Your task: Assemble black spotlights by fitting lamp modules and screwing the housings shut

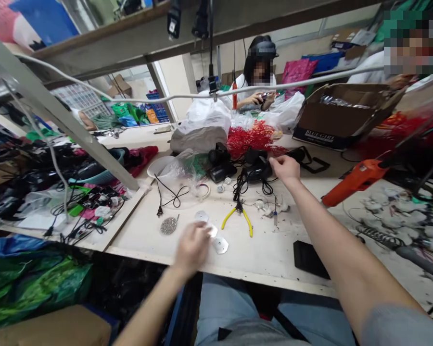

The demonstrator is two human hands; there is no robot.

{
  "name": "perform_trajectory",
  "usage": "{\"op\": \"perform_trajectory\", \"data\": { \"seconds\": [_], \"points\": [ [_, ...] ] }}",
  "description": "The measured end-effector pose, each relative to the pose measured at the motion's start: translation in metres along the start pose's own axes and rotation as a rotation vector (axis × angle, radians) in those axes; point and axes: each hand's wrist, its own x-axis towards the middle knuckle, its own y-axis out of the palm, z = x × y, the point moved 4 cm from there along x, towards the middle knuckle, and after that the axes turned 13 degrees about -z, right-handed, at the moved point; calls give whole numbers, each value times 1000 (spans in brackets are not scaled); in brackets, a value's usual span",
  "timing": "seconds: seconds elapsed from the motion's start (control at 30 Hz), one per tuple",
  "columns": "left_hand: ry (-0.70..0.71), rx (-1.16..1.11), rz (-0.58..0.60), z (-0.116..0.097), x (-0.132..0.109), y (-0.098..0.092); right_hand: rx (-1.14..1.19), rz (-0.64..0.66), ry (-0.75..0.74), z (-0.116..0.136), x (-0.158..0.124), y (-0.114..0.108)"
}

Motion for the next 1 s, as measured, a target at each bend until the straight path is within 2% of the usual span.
{"op": "perform_trajectory", "data": {
  "seconds": [0.1, 0.2, 0.3, 0.4, 0.5, 0.57, 0.63, 0.8, 0.9, 1.0],
  "points": [
    [-9, -130, -58, -26, -24, 32, -57, 33, -51, 7, 42, 28],
    [-210, -131, -176, -32, -44, 49, -119, 107, -89, 17, 72, 58],
    [-313, -78, -227, -29, -50, 51, -163, 211, -122, 23, 96, 80],
    [-278, -71, -228, -29, -47, 49, -146, 337, -192, 21, 109, 93],
    [-271, -75, -226, -30, -47, 50, -152, 357, -256, 17, 108, 94],
    [-281, -88, -202, -30, -48, 52, -193, 282, -290, 22, 102, 88],
    [-281, -105, -180, -31, -48, 53, -233, 172, -362, 39, 92, 77],
    [-310, -117, -130, -31, -45, 53, -254, -13, -653, 120, 61, 37],
    [-328, -135, -122, -29, -47, 53, -261, -82, -703, 165, 48, 3],
    [-348, -164, -184, -25, -51, 51, -251, -139, -652, 186, 32, -36]
  ]
}}
